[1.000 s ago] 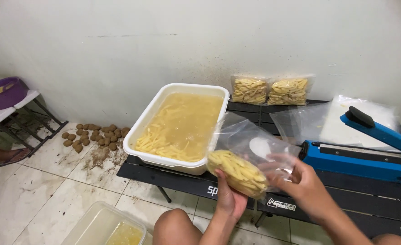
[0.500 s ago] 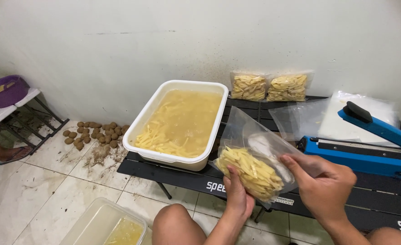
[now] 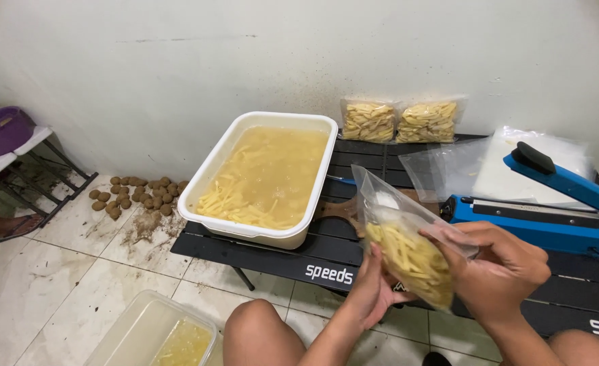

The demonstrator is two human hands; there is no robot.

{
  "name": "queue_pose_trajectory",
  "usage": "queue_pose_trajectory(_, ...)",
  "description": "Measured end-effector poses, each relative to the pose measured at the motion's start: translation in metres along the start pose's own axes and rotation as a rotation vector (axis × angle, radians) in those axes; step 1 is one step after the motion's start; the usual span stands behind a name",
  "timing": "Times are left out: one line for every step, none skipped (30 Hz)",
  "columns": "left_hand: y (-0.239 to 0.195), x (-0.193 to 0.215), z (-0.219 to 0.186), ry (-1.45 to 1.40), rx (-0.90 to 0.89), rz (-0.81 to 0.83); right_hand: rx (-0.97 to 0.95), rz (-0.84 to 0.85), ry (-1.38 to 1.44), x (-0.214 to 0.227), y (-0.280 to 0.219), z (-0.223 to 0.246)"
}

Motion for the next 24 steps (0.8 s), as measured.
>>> queue_pose_trajectory(-0.008, -0.014, -0.014, -0.001, 0.000, 0.000, 0.000, 0.001, -0.001, 0.001, 0.001, -0.001)
queue_pose_trajectory(-0.016, -0.012, -0.034, 0.346, -0.025, -0.185, -0.001, -0.002, -0.005, 0.003, 0.003, -0.003)
queue_pose_trajectory(-0.027, -0.013, -0.058, 0.694, -0.048, -0.371, -0.001, -0.005, -0.009, 0.004, 0.005, -0.005)
queue_pose_trajectory(-0.033, -0.016, -0.063, 0.692, -0.048, -0.371, 0.000, -0.003, -0.009, 0.009, 0.009, -0.008)
queue_pose_trajectory(-0.043, -0.027, -0.091, 0.834, -0.305, -0.393, -0.061, 0.054, -0.029, 0.008, 0.011, -0.018)
queue_pose_trajectory(-0.059, -0.041, -0.113, 0.965, -0.564, -0.416, -0.124, 0.115, -0.050, 0.007, 0.013, -0.027)
queue_pose_trajectory(-0.057, -0.038, -0.121, 0.961, -0.562, -0.421, -0.124, 0.122, -0.051, 0.009, 0.014, -0.032)
queue_pose_trajectory(-0.069, -0.055, -0.142, 1.134, -0.842, -0.363, -0.144, 0.143, -0.021, 0.007, 0.014, -0.039)
queue_pose_trajectory(-0.083, -0.073, -0.155, 1.304, -1.123, -0.289, -0.164, 0.164, 0.008, 0.006, 0.014, -0.045)
queue_pose_trajectory(-0.087, -0.083, -0.169, 1.304, -1.123, -0.290, -0.164, 0.164, 0.009, 0.007, 0.015, -0.048)
queue_pose_trajectory(-0.091, -0.101, -0.177, 1.428, -1.153, -0.241, -0.148, 0.188, 0.006, 0.007, 0.015, -0.049)
queue_pose_trajectory(-0.096, -0.117, -0.185, 1.556, -1.175, -0.198, -0.135, 0.218, 0.010, 0.004, 0.014, -0.049)
queue_pose_trajectory(-0.098, -0.120, -0.195, 1.560, -1.170, -0.209, -0.137, 0.225, 0.017, 0.003, 0.013, -0.051)
queue_pose_trajectory(-0.097, -0.129, -0.196, 1.668, -1.176, -0.133, -0.164, 0.212, 0.015, 0.004, 0.012, -0.056)
queue_pose_trajectory(-0.096, -0.138, -0.197, 1.774, -1.178, -0.053, -0.190, 0.198, 0.013, 0.005, 0.011, -0.061)
queue_pose_trajectory(-0.094, -0.142, -0.204, 1.777, -1.174, -0.056, -0.193, 0.200, 0.015, 0.005, 0.012, -0.063)
queue_pose_trajectory(-0.089, -0.149, -0.203, 1.850, -1.142, 0.014, -0.190, 0.220, -0.017, 0.004, 0.012, -0.065)
queue_pose_trajectory(-0.084, -0.155, -0.201, 1.919, -1.103, 0.088, -0.190, 0.241, -0.052, 0.005, 0.011, -0.067)
queue_pose_trajectory(-0.083, -0.157, -0.207, 1.919, -1.093, 0.088, -0.198, 0.245, -0.052, 0.004, 0.010, -0.070)
queue_pose_trajectory(-0.080, -0.161, -0.207, 1.934, -1.055, 0.180, -0.212, 0.239, -0.025, 0.003, 0.011, -0.074)
queue_pose_trajectory(-0.077, -0.166, -0.208, 1.946, -1.016, 0.273, -0.226, 0.233, 0.003, 0.003, 0.012, -0.077)
queue_pose_trajectory(-0.073, -0.167, -0.212, 1.945, -1.021, 0.276, -0.224, 0.229, 0.001, 0.003, 0.014, -0.080)
queue_pose_trajectory(-0.066, -0.168, -0.209, 1.946, -0.944, 0.367, -0.229, 0.260, 0.037, 0.000, 0.014, -0.082)
queue_pose_trajectory(-0.062, -0.167, -0.206, 1.943, -0.860, 0.455, -0.239, 0.294, 0.075, -0.003, 0.013, -0.083)
Point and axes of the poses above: each hand's wrist, its own y-axis towards the middle knuckle, its own x-axis out of the back of the hand, z = x × y, the point moved 9 cm from there along y, towards the middle knuckle
